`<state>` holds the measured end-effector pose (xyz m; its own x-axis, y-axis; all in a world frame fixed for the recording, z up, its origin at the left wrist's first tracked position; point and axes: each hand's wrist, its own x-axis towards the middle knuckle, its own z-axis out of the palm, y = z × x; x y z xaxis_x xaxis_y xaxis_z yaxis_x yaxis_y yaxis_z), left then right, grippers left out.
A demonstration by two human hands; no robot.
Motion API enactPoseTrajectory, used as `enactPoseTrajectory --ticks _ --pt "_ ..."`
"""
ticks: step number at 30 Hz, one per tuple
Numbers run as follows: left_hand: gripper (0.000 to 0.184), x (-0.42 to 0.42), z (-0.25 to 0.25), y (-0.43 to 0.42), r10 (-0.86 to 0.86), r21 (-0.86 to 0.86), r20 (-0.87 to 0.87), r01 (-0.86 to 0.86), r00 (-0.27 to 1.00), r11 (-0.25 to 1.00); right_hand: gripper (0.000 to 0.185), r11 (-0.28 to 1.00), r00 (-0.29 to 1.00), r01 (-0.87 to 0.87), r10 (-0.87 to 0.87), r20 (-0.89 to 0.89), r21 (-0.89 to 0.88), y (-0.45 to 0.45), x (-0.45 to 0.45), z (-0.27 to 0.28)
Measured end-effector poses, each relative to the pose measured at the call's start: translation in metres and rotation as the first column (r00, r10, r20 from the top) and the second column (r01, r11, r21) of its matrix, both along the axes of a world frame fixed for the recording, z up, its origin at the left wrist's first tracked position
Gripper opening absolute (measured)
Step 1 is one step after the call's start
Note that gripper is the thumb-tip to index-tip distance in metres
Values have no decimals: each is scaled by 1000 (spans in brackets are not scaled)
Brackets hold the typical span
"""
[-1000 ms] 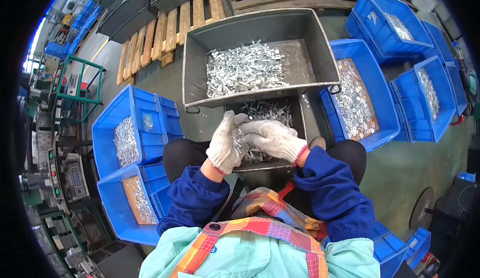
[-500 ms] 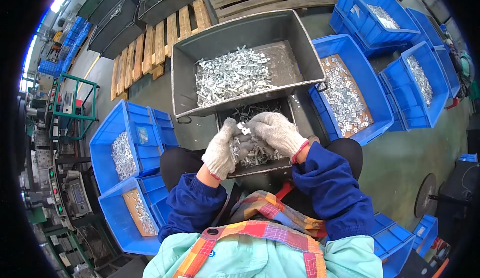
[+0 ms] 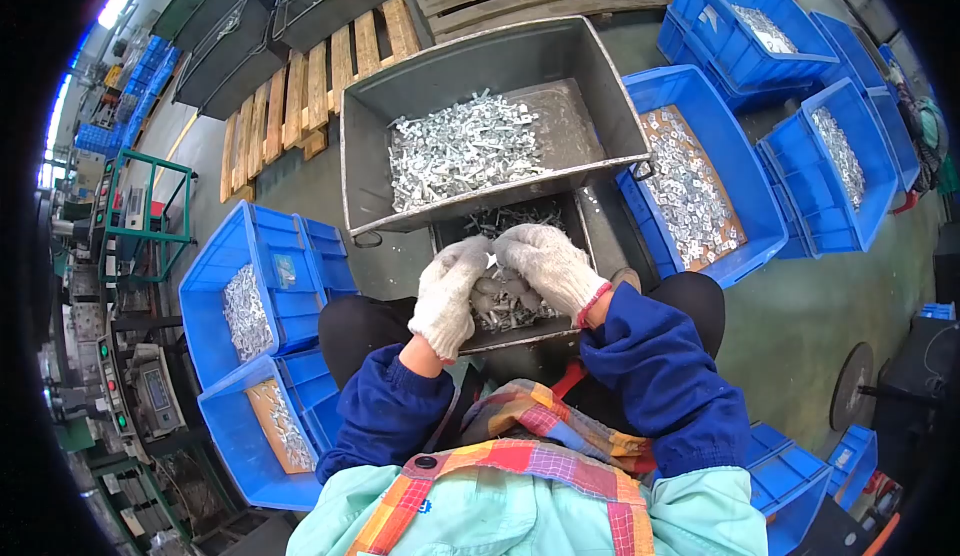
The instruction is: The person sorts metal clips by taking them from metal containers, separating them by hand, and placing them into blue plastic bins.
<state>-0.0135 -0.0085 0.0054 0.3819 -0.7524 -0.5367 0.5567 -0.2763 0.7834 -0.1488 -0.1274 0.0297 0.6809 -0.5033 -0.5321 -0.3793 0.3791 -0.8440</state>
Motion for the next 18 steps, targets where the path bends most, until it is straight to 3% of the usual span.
enactPoseTrajectory --ticks 1,2,5,6,9,12,18 --pt "42 -1 0 0 17 -31 70 -15 997 999 26 999 999 33 -33 1 21 0 1 -3" --pt "47 3 1 -2 23 19 -35 -22 999 1000 26 997 998 65 -65 2 41 0 1 -4" --pt "46 11 4 -3 -28 101 60 22 998 995 26 991 995 94 -95 12 95 -1 0 5" --pt "46 12 5 -3 -22 103 3 22 1000 994 26 992 994 103 -105 28 67 0 0 2" --pt "13 13 0 -1 -121 50 -115 128 986 991 27 993 992 114 -114 57 5 2 1 -5" --pt "23 2 2 0 -84 151 -66 93 994 984 28 997 996 77 -76 37 -24 2 1 -5" --pt "31 6 -6 3 -95 105 -104 106 990 989 32 988 999 32 -33 -10 -151 0 0 -9"
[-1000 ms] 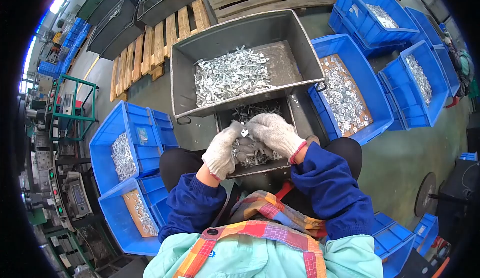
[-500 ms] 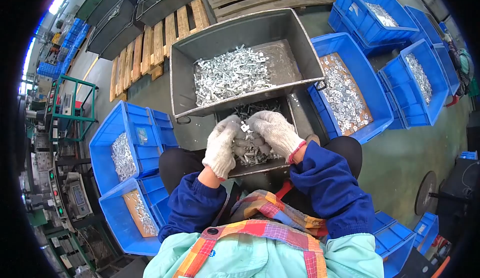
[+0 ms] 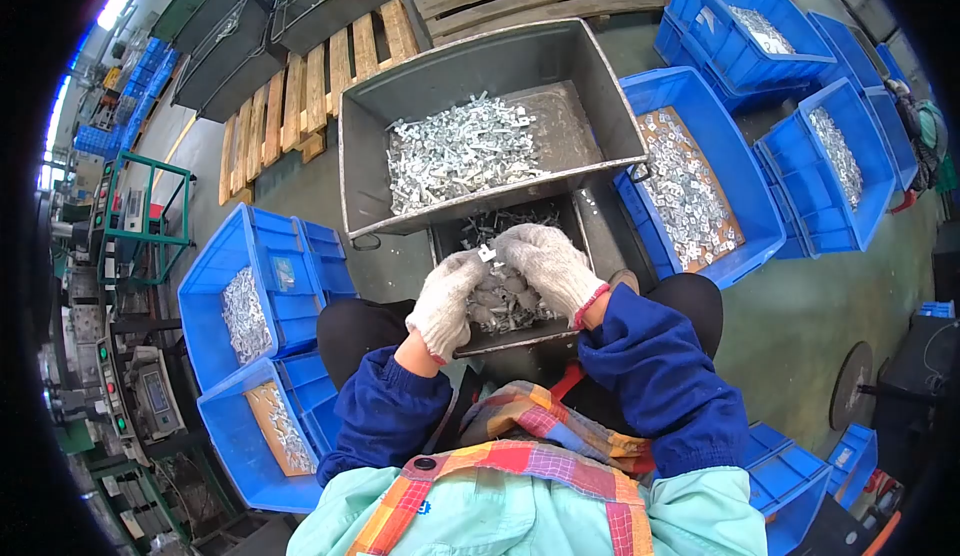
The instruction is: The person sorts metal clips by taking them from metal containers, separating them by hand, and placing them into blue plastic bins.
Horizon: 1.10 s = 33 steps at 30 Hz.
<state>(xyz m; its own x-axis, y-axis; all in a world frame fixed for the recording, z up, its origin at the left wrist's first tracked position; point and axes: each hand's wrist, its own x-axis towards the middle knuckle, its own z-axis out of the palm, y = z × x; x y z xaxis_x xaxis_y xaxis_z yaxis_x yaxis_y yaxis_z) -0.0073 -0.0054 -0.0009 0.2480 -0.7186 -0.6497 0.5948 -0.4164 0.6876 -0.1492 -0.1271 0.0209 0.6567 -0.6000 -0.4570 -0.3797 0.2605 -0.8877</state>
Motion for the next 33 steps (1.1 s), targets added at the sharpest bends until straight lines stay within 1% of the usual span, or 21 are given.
enactPoseTrajectory --ticks 2,5,6,8,9,10,11,12,15,17,19,20,23,24,25,26,27,29,30,31,33 --pt "31 -1 -2 0 8 18 14 -8 1000 1000 33 1000 1000 0 0 19 -8 0 -1 -3" --pt "31 0 -6 1 16 11 2 -16 1000 1000 30 998 999 -3 1 34 65 -1 -1 -3" --pt "30 0 -7 1 18 2 -7 -18 1000 1000 29 979 993 40 -61 99 201 -1 -1 -4" --pt "28 5 -6 -1 126 -63 -221 -143 967 988 25 881 959 94 -205 197 464 -3 -3 -6" --pt "27 8 -5 -2 171 -85 -327 -210 929 974 24 822 908 92 -301 292 562 -4 -4 -9" --pt "29 14 -10 -4 171 -153 -515 -286 840 946 23 756 839 72 -399 371 651 -6 -5 -15" --pt "31 17 -12 -5 206 -168 -553 -350 807 922 22 684 754 34 -496 431 728 -10 -6 -21" --pt "32 18 -10 -5 239 -179 -591 -414 770 892 25 696 693 -197 -399 600 690 -18 -6 -14" --pt "36 25 -20 -2 286 -201 -682 -548 673 812 27 696 649 -17 -539 537 718 -6 -7 18" --pt "36 21 -14 -5 342 -188 -686 -611 642 769 29 712 695 -14 -498 519 702 -5 -5 19" --pt "35 21 -14 -4 320 -213 -707 -621 630 754 28 803 754 -95 -328 569 588 -9 -2 5" --pt "35 21 -14 -4 309 -224 -718 -627 624 746 27 838 857 -28 -260 445 544 -7 -6 2" --pt "18 17 -7 -9 307 -279 -689 -632 657 723 28 939 970 -86 3 245 332 6 -2 14" --pt "19 13 -3 -11 350 -263 -647 -629 678 732 31 978 978 -151 127 164 144 12 3 16" --pt "20 9 2 -13 390 -246 -602 -627 697 739 34 947 942 -201 257 216 -252 17 7 1" --pt "21 7 4 -14 428 -228 -554 -625 714 747 34 918 943 -238 296 151 -317 21 6 -2" --pt "25 8 -7 -13 329 -306 -597 -586 732 750 34 884 940 -277 330 83 -377 24 7 2" --pt "35 10 -35 -10 115 -459 -652 -510 750 727 34 869 940 -268 330 83 -415 25 8 -1" --pt "36 6 -32 -10 207 -402 -600 -514 773 758 33 873 942 -243 316 111 -423 22 9 -6" --pt "36 5 -27 -10 240 -376 -584 -520 776 767 33 876 943 -217 302 140 -430 20 10 -11" --pt "36 3 -20 -11 304 -324 -547 -532 780 782 30 961 978 -162 186 95 -223 17 10 -13"
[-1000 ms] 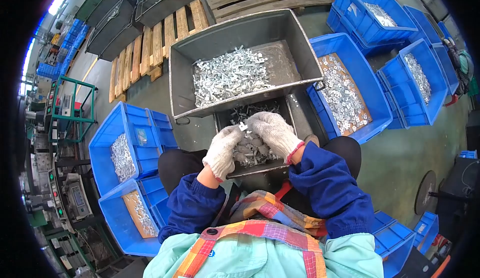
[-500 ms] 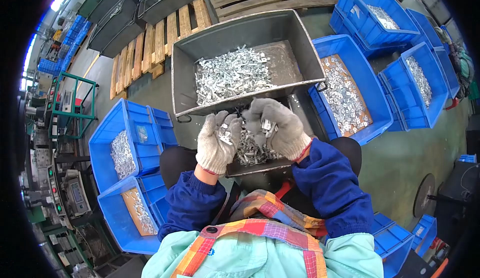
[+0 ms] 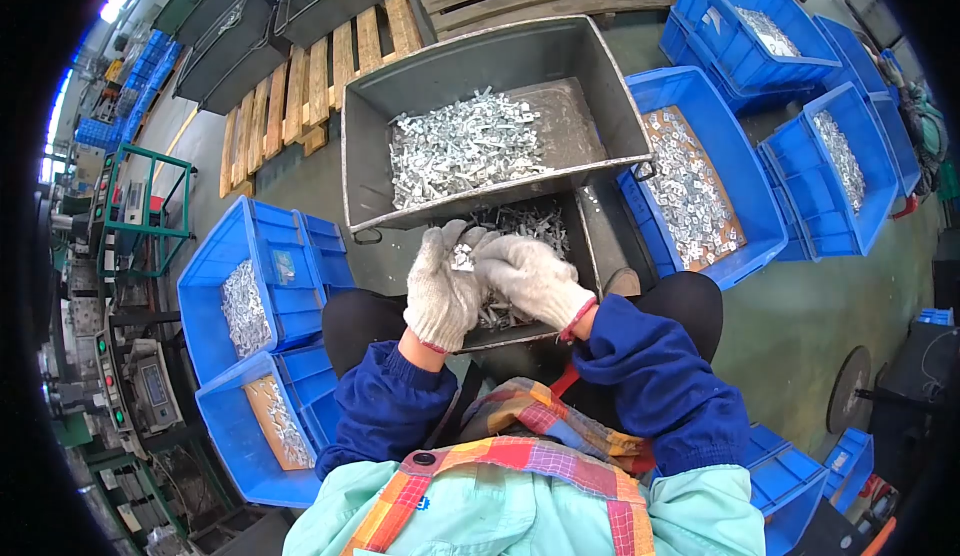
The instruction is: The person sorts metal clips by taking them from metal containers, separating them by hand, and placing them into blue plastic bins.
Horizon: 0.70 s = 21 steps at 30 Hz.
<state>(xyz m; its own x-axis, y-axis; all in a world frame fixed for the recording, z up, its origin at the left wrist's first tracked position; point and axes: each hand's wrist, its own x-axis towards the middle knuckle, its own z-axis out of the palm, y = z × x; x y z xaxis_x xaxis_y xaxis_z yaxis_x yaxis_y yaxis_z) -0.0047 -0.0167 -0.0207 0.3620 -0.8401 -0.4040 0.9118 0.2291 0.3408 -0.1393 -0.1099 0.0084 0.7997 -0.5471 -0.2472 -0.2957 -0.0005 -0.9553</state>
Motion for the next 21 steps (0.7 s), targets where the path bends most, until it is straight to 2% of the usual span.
enactPoseTrajectory --ticks 3,9,12,15,18,21 --pt "34 -2 5 -1 32 39 15 -32 999 999 30 931 983 87 -21 -184 355 -10 -3 23" --pt "29 0 -2 4 10 25 3 -10 1000 1000 28 979 999 8 2 -49 205 -7 -2 11" --pt "35 -3 7 1 -14 55 49 11 999 998 29 937 991 51 -5 -134 345 -8 -2 17" --pt "44 -8 27 -1 -201 497 418 -38 886 867 28 913 980 141 -75 -182 384 -8 -4 19" --pt "52 0 11 4 -258 454 546 -23 797 891 27 908 972 176 -98 -215 380 -10 -3 31" --pt "51 6 13 3 -378 579 499 24 780 815 27 923 974 148 -74 -214 355 -11 -6 25"
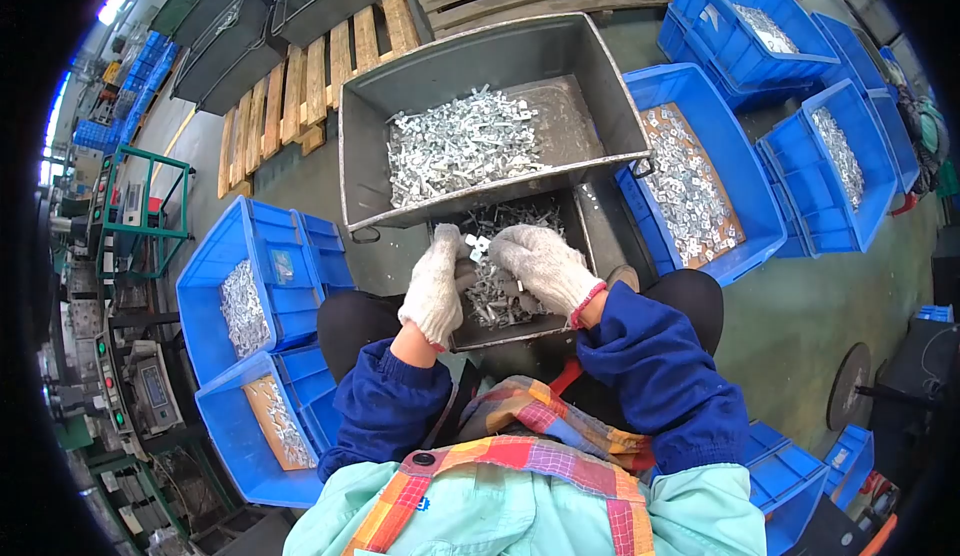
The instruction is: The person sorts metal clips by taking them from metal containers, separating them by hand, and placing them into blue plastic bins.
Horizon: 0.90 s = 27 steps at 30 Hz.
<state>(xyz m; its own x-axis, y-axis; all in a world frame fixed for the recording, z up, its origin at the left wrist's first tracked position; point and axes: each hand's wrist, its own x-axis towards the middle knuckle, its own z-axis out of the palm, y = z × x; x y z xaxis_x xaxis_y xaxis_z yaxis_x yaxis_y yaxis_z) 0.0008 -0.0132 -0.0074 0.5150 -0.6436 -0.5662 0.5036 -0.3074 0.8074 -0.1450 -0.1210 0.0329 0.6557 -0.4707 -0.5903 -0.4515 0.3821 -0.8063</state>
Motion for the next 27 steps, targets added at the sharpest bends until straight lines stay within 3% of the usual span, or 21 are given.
enactPoseTrajectory --ticks 3,6,9,10,15,21,27 --pt "51 1 19 -1 -94 183 -212 134 973 974 27 990 998 -66 66 -9 -124 -1 0 3" --pt "47 5 19 0 -105 135 -331 157 938 978 28 936 991 -83 114 71 -342 -4 1 -7" --pt "40 9 13 4 -182 -99 -373 156 910 983 29 999 999 18 -15 46 -50 -5 -4 9" --pt "38 8 13 4 -197 -136 -349 159 916 978 31 994 993 41 -29 118 -101 -6 -4 -6" --pt "36 1 23 1 -233 -268 -266 160 935 950 31 967 962 206 -228 152 149 -3 -4 -9" --pt "37 4 15 -2 -356 -283 -245 285 902 916 27 932 933 232 -294 207 277 -7 -6 -12" --pt "31 0 16 1 -217 -153 -302 177 928 972 23 959 954 183 -227 194 218 -5 -5 -11"
